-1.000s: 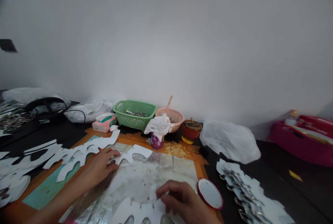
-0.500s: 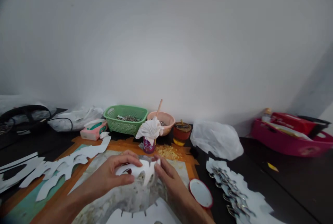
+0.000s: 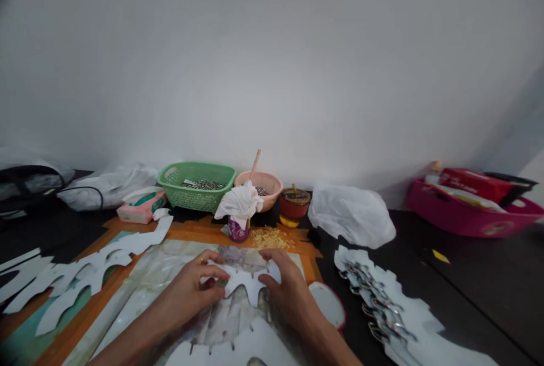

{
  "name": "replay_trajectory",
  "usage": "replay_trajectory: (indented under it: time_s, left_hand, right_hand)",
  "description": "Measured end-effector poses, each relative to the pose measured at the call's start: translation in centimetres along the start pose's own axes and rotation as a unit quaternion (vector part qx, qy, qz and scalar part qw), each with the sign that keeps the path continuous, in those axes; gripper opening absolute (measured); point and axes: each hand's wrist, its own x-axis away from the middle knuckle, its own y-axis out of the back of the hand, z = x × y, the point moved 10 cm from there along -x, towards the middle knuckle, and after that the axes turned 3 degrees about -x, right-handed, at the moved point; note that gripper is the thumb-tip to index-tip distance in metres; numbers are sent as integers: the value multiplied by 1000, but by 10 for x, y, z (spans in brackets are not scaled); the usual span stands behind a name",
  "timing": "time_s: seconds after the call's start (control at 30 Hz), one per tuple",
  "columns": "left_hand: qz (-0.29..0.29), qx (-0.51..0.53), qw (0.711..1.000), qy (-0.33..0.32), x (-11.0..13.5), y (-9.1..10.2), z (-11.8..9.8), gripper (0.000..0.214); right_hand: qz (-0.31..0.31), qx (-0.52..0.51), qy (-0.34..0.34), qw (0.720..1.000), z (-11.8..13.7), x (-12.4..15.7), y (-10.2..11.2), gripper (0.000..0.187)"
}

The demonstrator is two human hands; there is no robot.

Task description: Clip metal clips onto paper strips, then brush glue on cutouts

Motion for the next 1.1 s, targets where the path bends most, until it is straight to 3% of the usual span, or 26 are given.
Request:
replay_trajectory:
  time_s: [0.17, 0.23, 0.33, 0.4, 0.5, 0.67, 0.73, 0.8, 0.9, 1.0, 1.1]
  left_hand:
    - [-24, -179, 982, -56, 12, 6, -16, 12]
    - [-18, -192, 979, -66, 18, 3, -21, 13]
    - [-18, -151, 986, -74, 23, 5, -26, 16]
    - [-73, -128, 987, -70, 23, 26, -25, 19]
    - [-149, -179, 972, -38, 23, 79, -10, 20]
    - [-230, -305, 918, 104, 38, 191, 56, 25]
    - [-233, -335, 898, 166, 50, 221, 85, 31]
    - [-225, -350, 887, 198, 62, 236, 106, 32]
    - [-231, -359, 881, 204, 75, 241, 117, 31]
    - [-262, -352, 880, 181, 82, 246, 110, 30]
    - [-294, -333, 886, 133, 88, 257, 89, 24]
  right_hand:
    - [6, 133, 72, 988, 20, 4, -10, 22]
    - [32, 176, 96, 979, 21, 6, -18, 16]
    - [76, 243, 123, 959, 11, 10, -33, 30]
    - [70, 241, 125, 960, 1, 12, -32, 34]
    - [87, 227, 134, 961, -7, 15, -34, 36]
    - [75, 219, 130, 964, -8, 11, -28, 33]
    - [87, 226, 131, 961, -11, 8, -30, 33]
    - [108, 231, 139, 957, -15, 6, -33, 31]
    - [101, 230, 147, 957, -18, 6, -31, 31]
    - [72, 218, 152, 961, -18, 8, -26, 36]
    - [79, 209, 151, 963, -18, 10, -27, 40]
